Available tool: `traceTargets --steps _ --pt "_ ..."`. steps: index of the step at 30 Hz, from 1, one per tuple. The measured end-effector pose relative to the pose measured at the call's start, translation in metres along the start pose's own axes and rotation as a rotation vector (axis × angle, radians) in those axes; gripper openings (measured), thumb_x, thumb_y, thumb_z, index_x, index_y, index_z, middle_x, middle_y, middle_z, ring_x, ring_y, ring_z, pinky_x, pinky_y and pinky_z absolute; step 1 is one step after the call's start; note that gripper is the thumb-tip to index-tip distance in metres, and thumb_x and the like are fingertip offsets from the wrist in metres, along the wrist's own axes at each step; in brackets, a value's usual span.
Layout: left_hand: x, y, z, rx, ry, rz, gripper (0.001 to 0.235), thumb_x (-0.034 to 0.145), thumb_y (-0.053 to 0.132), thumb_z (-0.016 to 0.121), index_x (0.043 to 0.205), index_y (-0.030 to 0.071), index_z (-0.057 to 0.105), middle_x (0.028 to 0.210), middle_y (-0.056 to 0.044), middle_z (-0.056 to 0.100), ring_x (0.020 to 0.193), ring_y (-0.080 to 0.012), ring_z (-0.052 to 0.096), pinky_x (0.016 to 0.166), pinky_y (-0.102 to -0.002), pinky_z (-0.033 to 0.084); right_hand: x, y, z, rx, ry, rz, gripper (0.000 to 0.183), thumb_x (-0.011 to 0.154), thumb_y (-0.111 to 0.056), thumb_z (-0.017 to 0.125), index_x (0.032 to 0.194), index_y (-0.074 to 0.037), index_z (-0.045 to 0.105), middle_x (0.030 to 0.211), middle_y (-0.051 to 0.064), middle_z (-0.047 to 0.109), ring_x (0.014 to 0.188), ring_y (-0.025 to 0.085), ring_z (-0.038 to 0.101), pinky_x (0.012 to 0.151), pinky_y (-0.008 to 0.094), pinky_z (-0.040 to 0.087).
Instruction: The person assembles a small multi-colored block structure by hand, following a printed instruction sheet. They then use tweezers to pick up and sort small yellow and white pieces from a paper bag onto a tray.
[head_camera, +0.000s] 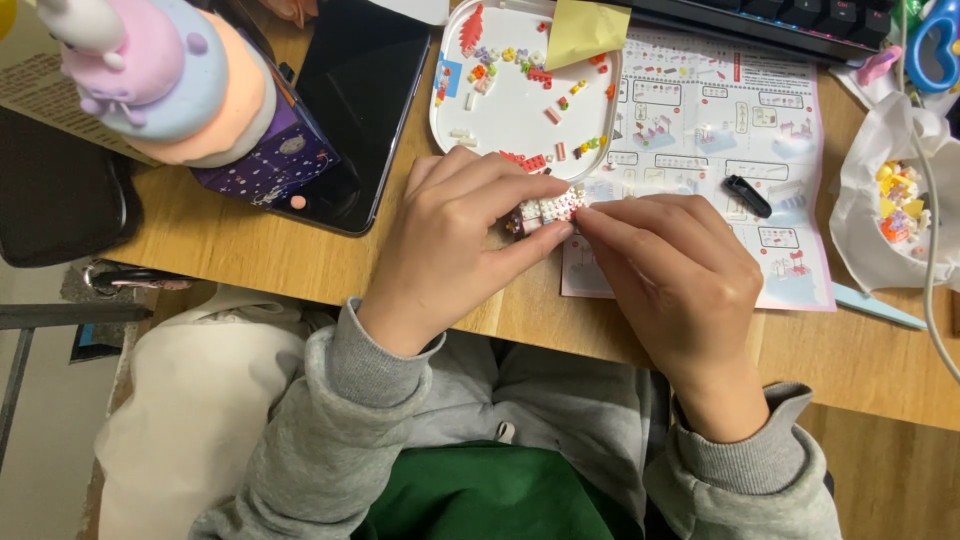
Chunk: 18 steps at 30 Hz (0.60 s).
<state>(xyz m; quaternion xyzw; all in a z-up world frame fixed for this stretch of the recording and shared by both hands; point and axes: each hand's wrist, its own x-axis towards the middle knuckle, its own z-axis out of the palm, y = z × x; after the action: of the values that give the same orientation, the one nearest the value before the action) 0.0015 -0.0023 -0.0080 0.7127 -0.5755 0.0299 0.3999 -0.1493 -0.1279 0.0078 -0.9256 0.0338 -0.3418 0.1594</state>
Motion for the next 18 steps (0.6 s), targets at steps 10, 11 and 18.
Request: traceTargets --steps 10,11,18 --pt "0.0015 0.0019 -0.0024 0.001 -0.006 0.021 0.021 0.089 0.027 0.076 0.107 0.017 0.07 0.098 0.001 0.07 0.093 -0.0193 0.06 0.079 -0.034 0.038 0.0043 -0.0031 -0.0019 0.092 0.009 0.099 0.013 0.093 0.01 0.077 0.101 0.001 0.073 0.096 0.013 0.071 0.086 0.024 0.064 0.079 0.032 0.05" --pt "0.0016 0.002 -0.0022 -0.001 -0.006 0.021 0.02 0.089 0.026 0.076 0.105 0.017 0.071 0.097 0.001 0.068 0.092 -0.0193 0.059 0.078 -0.034 0.039 0.0046 -0.0031 -0.0023 0.115 -0.003 0.13 0.013 0.092 0.009 0.078 0.101 0.001 0.073 0.097 0.013 0.071 0.087 0.023 0.065 0.08 0.032 0.05" --pt "0.0007 -0.0007 -0.0006 -0.012 0.006 0.029 0.018 0.091 0.027 0.075 0.107 0.021 0.072 0.094 0.002 0.066 0.091 -0.0192 0.059 0.078 -0.035 0.037 0.0057 -0.0014 -0.004 0.172 -0.062 0.204 0.015 0.094 0.008 0.074 0.107 0.0 0.072 0.1 0.011 0.07 0.09 0.022 0.064 0.082 0.031 0.049"
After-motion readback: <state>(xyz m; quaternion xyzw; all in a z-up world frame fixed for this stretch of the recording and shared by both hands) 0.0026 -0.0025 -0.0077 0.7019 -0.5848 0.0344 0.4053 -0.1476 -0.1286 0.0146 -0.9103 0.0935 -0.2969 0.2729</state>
